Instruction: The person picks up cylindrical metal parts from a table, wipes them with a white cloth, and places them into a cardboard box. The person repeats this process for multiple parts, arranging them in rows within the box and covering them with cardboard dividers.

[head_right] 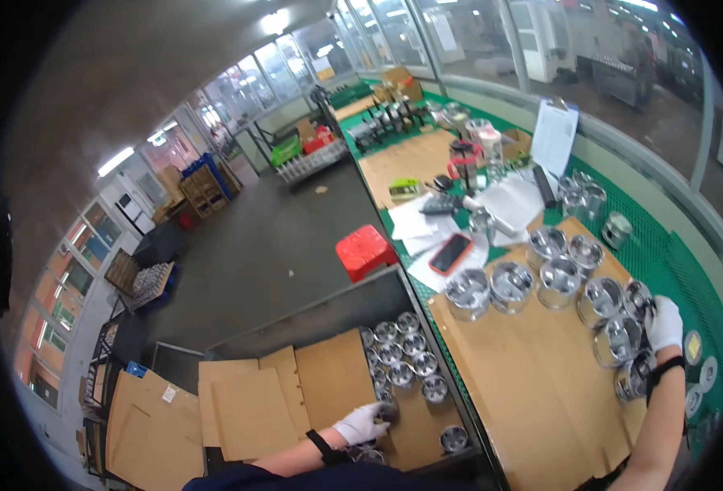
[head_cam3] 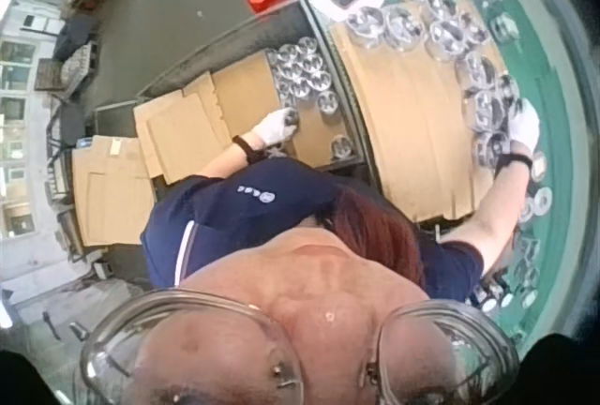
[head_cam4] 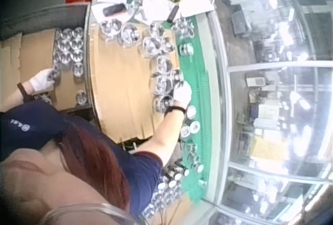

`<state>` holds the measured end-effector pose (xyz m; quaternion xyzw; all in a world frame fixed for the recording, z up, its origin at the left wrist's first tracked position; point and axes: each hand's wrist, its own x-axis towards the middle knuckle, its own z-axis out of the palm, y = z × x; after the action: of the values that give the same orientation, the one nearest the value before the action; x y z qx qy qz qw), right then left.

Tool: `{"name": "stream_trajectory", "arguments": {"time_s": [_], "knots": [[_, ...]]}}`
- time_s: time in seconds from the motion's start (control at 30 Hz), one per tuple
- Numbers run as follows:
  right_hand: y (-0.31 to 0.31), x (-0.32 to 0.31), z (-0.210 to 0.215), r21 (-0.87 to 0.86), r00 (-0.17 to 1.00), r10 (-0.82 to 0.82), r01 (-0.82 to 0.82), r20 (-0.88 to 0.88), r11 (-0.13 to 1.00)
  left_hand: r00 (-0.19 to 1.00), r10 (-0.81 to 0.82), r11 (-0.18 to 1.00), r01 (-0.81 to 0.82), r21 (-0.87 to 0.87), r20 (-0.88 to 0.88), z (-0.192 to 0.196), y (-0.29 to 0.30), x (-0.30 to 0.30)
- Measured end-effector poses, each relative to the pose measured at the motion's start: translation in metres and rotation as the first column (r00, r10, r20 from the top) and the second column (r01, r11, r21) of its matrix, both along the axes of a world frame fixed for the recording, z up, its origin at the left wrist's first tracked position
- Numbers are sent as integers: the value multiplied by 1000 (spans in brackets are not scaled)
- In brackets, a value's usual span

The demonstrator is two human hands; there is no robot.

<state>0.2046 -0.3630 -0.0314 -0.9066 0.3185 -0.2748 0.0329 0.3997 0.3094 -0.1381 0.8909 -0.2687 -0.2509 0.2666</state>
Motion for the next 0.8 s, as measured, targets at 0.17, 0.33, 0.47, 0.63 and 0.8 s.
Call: {"name": "stream_trajectory", "arguments": {"time_s": [0.17,0.33,0.47,0.63,0.8], "knots": [[-13,41,4,-7,994,56,-57,-93,998,995,52,998,-49,47,-84,48,-42,-9],[-28,58,22,234,996,-67,53,54,971,989,86,995,-91,-32,-118,-13,-20,-24],[-26,80,28,432,990,-33,-29,137,902,988,53,998,-57,-24,-143,-23,-32,-26],[138,114,95,321,908,259,-365,330,874,991,-24,998,30,48,-129,-28,-32,-14],[315,123,76,656,793,509,-583,334,479,983,39,938,26,347,-179,-94,-1,29]]}}
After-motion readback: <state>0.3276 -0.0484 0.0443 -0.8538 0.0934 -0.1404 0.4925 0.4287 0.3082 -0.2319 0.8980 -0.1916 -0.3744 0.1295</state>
